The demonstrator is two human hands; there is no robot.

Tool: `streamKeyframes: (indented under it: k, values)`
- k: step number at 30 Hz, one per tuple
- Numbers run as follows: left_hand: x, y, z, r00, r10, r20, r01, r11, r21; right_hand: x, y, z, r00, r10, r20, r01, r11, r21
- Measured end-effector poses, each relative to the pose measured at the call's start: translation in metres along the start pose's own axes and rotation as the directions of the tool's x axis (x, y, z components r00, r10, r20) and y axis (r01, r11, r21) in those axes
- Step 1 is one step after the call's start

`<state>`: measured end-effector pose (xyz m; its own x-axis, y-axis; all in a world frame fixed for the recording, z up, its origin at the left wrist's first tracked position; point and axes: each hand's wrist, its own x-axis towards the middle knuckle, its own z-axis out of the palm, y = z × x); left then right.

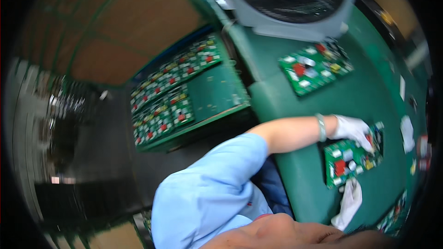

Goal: The person inspects green circuit boards at a workstation, picking them up, turning them over to view both sides, and placing them into a green storage bin. The person handles the boards with gloved hands, examining components and connectors before stacking them.

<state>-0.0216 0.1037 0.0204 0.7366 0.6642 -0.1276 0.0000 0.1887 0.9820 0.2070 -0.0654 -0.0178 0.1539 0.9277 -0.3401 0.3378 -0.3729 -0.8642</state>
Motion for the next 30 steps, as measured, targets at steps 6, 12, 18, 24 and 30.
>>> streamKeyframes:
  k: [6,12,18,24,30]
  values:
    - [0.027,-0.01,0.0,0.99,-0.122,0.066,0.134,0.966,-0.219,-0.012,-0.031,0.008,0.931,-0.313,-0.185,0.286,0.945,-0.158]
    - [0.022,0.007,0.013,0.983,-0.183,0.005,0.182,0.971,-0.157,-0.012,-0.024,-0.017,0.765,-0.637,-0.088,0.489,0.665,-0.564]
    - [0.014,0.014,0.018,0.986,-0.129,-0.107,0.139,0.986,0.09,-0.013,-0.005,-0.015,0.663,-0.749,-0.016,0.51,0.467,-0.722]
    - [0.015,0.016,0.014,0.965,-0.2,-0.167,0.229,0.957,0.179,-0.017,-0.007,-0.009,0.666,-0.744,-0.055,0.458,0.466,-0.757]
    - [0.019,0.012,0.015,0.964,-0.189,-0.185,0.226,0.952,0.206,-0.02,-0.006,-0.005,0.62,-0.783,-0.034,0.501,0.43,-0.751]
